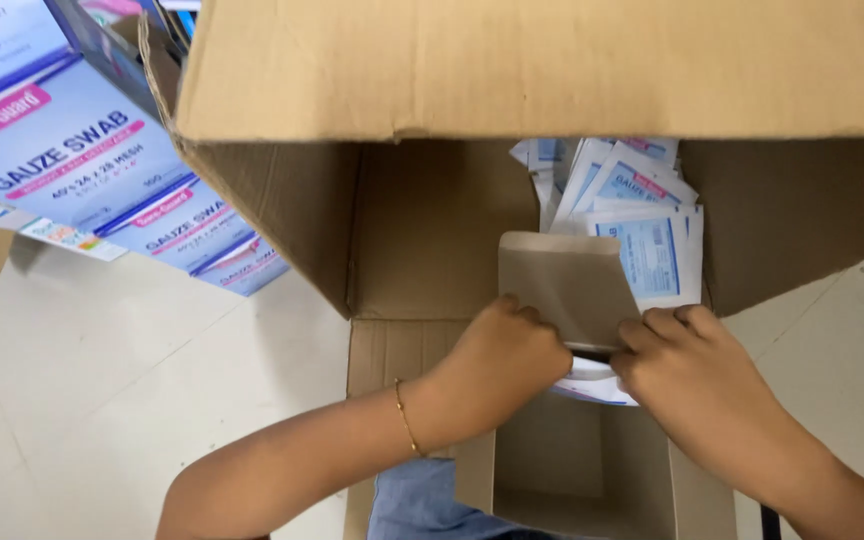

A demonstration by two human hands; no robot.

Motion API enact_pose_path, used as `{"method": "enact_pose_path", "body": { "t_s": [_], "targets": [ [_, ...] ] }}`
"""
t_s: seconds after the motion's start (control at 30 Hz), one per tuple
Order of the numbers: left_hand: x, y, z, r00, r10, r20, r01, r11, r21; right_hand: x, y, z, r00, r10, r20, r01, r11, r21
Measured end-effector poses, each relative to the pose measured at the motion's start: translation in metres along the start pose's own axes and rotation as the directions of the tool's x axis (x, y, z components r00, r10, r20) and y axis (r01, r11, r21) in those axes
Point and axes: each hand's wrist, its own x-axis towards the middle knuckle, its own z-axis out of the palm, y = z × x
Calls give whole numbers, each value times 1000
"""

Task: The person sits on the floor and unpacks gauze swab boxes from a large cardboard carton. They open each small box, take out the wrapped gauze packets, and place the packets and boxes into separate piles.

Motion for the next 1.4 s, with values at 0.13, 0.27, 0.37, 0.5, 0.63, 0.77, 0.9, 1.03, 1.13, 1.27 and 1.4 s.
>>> {"method": "enact_pose_path", "body": {
  "t_s": [0.13, 0.27, 0.37, 0.5, 0.63, 0.77, 0.9, 1.03, 1.13, 1.27, 1.4],
  "targets": [
    [-1, -7, 4, 998, 16, -57, -24, 990, -137, -4, 9, 11, 998, 18, -68, -7, 986, 167],
    [-2, -10, 7, 996, 17, -92, -38, 973, -227, -1, 7, 5, 986, 139, 91, -156, 962, 225],
    [0, -13, 6, 997, 9, -80, -26, 977, -213, -2, 13, 7, 994, 88, 70, -103, 960, 259],
    [15, -31, -8, 999, 16, 28, -2, 892, -451, -6, 43, 16, 997, 67, 45, -80, 891, 446],
    [37, -71, 33, 996, 85, -13, -65, 639, -766, 19, 98, 16, 914, 405, -36, -292, 716, 634],
    [55, -80, 67, 985, 143, -93, -157, 548, -822, 74, 148, 59, 844, 489, 222, -520, 639, 567],
    [64, -80, 83, 878, 152, 453, 280, 604, -746, 113, 189, 140, 933, 312, 177, -357, 858, 370],
    [60, -81, 84, 811, 233, 537, 351, 539, -765, 123, 157, 119, 894, 393, 215, -446, 825, 347],
    [61, -78, 103, 795, 220, 566, 384, 540, -749, 126, 167, 138, 908, 393, 143, -416, 813, 408],
    [65, -79, 113, 779, 248, 576, 389, 530, -754, 135, 168, 142, 892, 415, 176, -451, 818, 357],
    [67, -74, 101, 765, 285, 578, 442, 421, -792, 144, 169, 137, 876, 428, 223, -479, 828, 291]
  ]
}}
